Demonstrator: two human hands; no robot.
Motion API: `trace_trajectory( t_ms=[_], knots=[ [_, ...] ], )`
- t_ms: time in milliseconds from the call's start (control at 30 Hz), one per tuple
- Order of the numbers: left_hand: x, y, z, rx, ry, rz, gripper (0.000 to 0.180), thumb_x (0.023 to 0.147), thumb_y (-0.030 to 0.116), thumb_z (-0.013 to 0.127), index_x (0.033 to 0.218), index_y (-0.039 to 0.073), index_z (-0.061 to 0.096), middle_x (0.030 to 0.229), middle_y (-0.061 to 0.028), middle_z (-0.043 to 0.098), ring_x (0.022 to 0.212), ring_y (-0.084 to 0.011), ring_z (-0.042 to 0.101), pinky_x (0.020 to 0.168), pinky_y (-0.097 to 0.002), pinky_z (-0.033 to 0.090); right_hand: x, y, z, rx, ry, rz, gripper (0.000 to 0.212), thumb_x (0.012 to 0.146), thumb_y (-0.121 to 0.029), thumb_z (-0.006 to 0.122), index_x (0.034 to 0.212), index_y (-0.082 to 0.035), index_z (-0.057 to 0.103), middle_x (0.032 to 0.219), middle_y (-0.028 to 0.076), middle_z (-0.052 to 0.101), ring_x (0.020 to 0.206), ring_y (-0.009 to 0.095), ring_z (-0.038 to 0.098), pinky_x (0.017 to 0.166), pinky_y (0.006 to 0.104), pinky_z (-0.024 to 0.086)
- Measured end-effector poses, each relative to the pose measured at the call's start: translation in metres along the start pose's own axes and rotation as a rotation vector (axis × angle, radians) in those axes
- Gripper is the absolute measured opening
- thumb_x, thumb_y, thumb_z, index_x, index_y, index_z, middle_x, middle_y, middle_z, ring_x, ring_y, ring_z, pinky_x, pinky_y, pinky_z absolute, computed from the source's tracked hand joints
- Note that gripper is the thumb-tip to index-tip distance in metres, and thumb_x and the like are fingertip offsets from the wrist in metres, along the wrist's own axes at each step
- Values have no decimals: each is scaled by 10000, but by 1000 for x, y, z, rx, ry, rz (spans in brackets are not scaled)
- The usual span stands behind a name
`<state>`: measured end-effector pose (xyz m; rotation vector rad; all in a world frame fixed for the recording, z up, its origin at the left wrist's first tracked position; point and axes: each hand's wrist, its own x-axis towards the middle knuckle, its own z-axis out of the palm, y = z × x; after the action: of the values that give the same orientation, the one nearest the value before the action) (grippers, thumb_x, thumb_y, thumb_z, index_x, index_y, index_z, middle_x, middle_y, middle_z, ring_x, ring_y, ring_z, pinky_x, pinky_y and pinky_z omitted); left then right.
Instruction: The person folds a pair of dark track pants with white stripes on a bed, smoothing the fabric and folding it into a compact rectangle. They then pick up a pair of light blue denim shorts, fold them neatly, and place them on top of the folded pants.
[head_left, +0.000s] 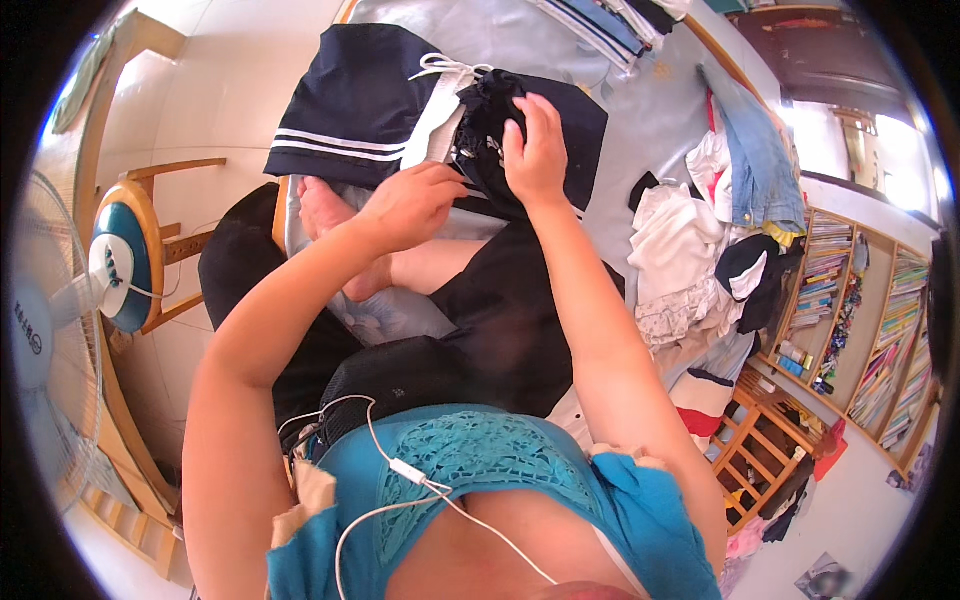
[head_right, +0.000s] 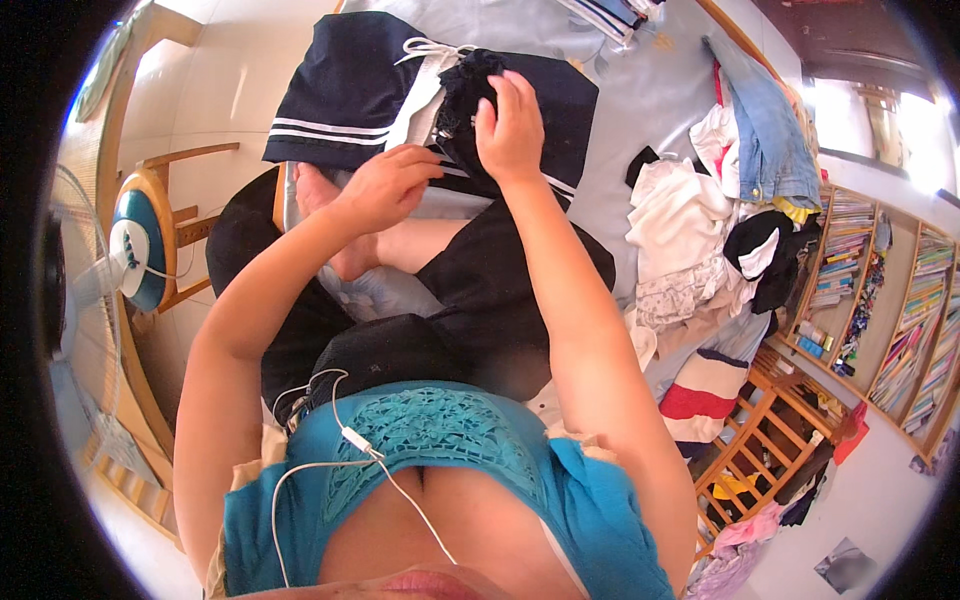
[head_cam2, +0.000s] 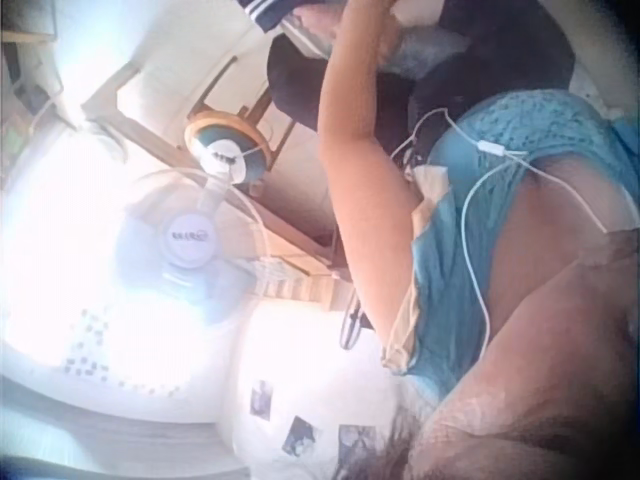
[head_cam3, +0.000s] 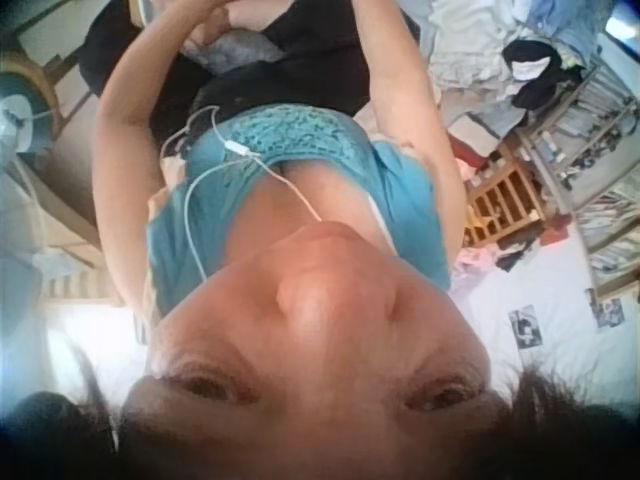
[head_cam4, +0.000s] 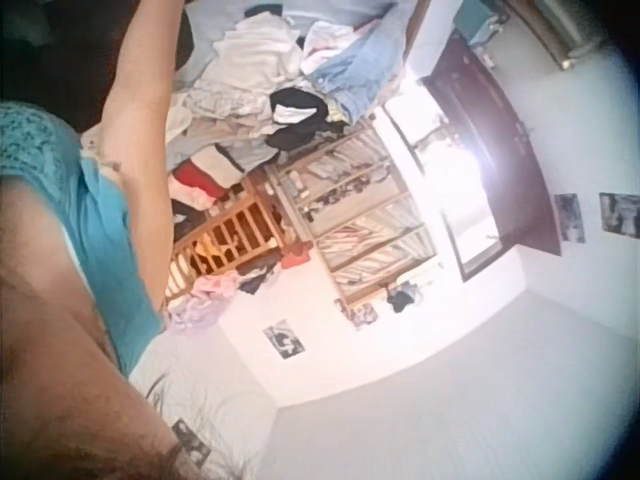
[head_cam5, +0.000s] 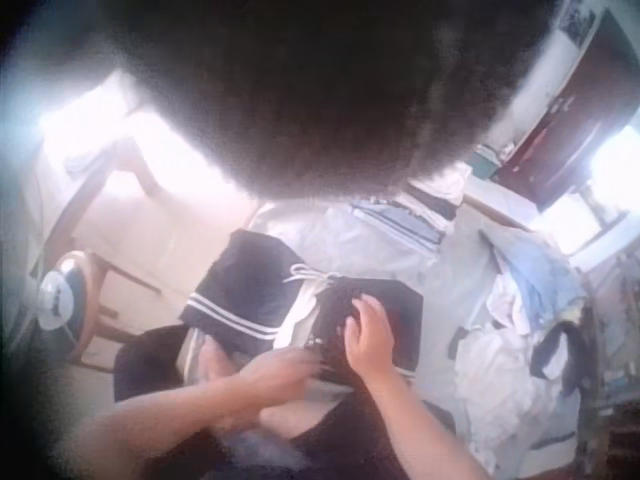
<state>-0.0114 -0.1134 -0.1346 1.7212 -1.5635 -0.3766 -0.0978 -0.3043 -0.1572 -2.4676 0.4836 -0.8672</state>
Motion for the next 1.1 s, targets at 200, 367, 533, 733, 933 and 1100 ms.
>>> trace_trajectory(
  t_ms=[200,367,533,733,933,1100],
  knots=[
    [-52,0,-73,105,85,-168,247,748,5,558,985,43,619,1051,-122,602,1006,-294,558,886,-368,437,-53,-2,28,-389,-770,256,633,806,-319,556,1384,-238,310,1492,108,113,1371,338,92,985,680,142],
    [-157,21,-167,340,368,-496,209,785,4,531,977,27,611,979,-122,617,920,-259,592,812,-315,461,-50,13,34,-464,-835,280,639,777,-309,539,1380,-252,335,1497,95,115,1375,317,90,985,668,152],
    [-359,46,-207,353,760,-1071,202,845,37,500,1003,30,625,987,-63,648,892,-138,603,787,-257,467,-58,39,45,-504,-794,162,593,793,-324,529,1359,-244,368,1471,88,175,1339,330,171,929,667,270],
    [-576,147,-108,396,626,-1675,226,806,115,509,987,46,626,942,-141,648,888,-254,623,792,-322,479,-58,97,50,-362,-768,-110,598,854,-321,451,1347,1,350,1412,265,250,1309,383,243,1093,401,195],
    [-593,287,26,143,120,-2248,383,752,77,485,1124,21,556,1148,-208,566,1086,-342,527,944,-384,400,-55,84,45,-338,-829,-13,582,846,-305,494,1271,81,398,1391,292,262,1298,395,257,1082,380,210],
    [-589,331,103,-83,-13,-2375,515,802,191,520,1269,4,408,1190,-250,496,1140,-373,461,986,-408,353,-52,89,45,-381,-811,14,599,813,-316,544,1270,50,418,1351,288,325,1263,398,309,1062,385,248]
  ],
)
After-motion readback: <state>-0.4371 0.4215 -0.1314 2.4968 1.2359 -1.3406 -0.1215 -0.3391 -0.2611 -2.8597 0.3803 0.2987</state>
